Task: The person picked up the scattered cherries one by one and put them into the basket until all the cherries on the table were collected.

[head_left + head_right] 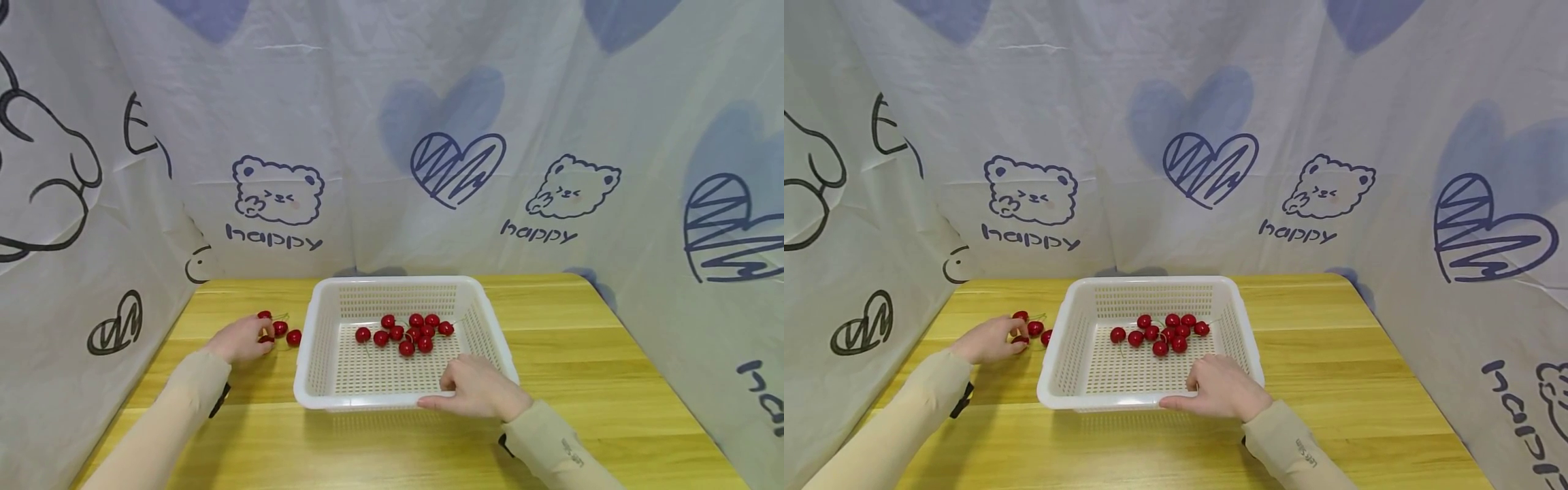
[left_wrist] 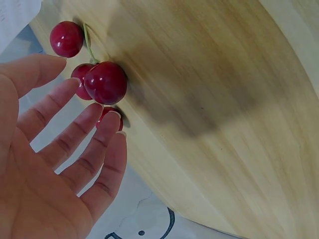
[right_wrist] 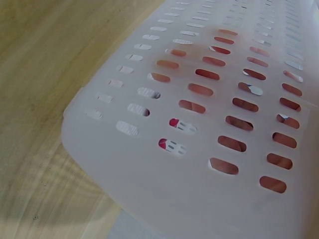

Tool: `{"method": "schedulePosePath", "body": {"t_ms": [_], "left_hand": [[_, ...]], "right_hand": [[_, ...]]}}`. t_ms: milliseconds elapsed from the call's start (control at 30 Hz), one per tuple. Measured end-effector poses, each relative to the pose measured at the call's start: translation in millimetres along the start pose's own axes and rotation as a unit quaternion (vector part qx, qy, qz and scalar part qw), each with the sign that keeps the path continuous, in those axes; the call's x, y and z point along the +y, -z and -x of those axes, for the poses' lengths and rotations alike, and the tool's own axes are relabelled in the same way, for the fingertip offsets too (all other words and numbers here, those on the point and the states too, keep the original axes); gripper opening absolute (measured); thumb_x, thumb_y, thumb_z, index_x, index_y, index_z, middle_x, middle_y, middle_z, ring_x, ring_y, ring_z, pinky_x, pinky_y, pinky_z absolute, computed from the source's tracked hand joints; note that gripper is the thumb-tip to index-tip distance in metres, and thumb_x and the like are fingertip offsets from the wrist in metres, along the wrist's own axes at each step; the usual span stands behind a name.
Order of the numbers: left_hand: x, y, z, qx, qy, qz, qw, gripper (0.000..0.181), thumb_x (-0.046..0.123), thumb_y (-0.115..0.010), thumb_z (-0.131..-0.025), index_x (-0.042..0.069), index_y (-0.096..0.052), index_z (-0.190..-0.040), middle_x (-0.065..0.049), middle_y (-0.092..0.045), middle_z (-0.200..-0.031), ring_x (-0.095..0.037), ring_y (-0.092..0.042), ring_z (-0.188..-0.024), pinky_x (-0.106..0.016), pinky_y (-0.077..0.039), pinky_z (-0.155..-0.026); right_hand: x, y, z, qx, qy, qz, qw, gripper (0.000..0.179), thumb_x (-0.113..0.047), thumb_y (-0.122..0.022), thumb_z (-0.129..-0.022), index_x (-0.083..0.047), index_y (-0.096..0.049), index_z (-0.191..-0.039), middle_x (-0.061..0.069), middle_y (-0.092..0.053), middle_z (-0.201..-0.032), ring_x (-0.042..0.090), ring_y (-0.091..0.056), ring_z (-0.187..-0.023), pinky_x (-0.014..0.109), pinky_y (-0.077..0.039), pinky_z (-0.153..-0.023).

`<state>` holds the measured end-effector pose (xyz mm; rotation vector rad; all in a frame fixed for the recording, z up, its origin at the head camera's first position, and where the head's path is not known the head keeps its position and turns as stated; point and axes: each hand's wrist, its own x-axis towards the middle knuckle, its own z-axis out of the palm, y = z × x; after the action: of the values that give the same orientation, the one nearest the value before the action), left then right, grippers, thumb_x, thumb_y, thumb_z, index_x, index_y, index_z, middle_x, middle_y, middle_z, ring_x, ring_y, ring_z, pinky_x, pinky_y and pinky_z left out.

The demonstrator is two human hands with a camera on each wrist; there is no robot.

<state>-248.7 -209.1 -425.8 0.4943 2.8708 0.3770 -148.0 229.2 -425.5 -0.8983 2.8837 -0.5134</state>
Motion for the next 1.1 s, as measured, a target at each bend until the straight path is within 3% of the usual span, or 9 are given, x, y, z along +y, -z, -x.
{"method": "schedulePosePath", "body": {"t_ms": [233, 600, 1100], "left_hand": [[-3.1, -5.2, -1.2, -0.003, 0.007, 0.006, 1.0000, 0.013, 0.017, -0.067, -0.092, 0.008, -0.065, -0.101, -0.007, -0.061, -0.087, -0.023, -0.053, -0.078, -0.040, -0.047, -0.073], [-2.5, -7.8, -0.8, -0.021, 0.014, 0.000, 0.9997, 0.020, 0.015, -0.066, -0.092, 0.005, -0.065, -0.109, -0.012, -0.066, -0.097, -0.026, -0.057, -0.085, -0.048, -0.052, -0.082], [-6.3, -11.5, -0.5, -0.023, 0.007, 0.001, 0.9997, 0.022, 0.014, -0.067, -0.088, 0.006, -0.065, -0.108, -0.009, -0.064, -0.089, -0.023, -0.053, -0.079, -0.039, -0.047, -0.076]], "right_hand": [[0.3, 0.0, 0.0, 0.001, 0.000, 0.001, 1.0000, 0.066, -0.073, -0.058, -0.087, -0.028, -0.029, -0.050, -0.018, -0.016, -0.047, 0.000, -0.015, -0.047, 0.020, -0.019, -0.047], [-1.0, 0.7, -0.5, 0.004, 0.008, 0.000, 1.0000, 0.066, -0.071, -0.060, -0.087, -0.027, -0.027, -0.050, -0.017, -0.015, -0.049, 0.001, -0.015, -0.049, 0.020, -0.018, -0.047], [-0.8, 1.2, -0.5, 0.008, 0.009, 0.002, 0.9999, 0.067, -0.071, -0.061, -0.087, -0.027, -0.027, -0.051, -0.017, -0.015, -0.050, 0.001, -0.015, -0.050, 0.020, -0.018, -0.047]]}}
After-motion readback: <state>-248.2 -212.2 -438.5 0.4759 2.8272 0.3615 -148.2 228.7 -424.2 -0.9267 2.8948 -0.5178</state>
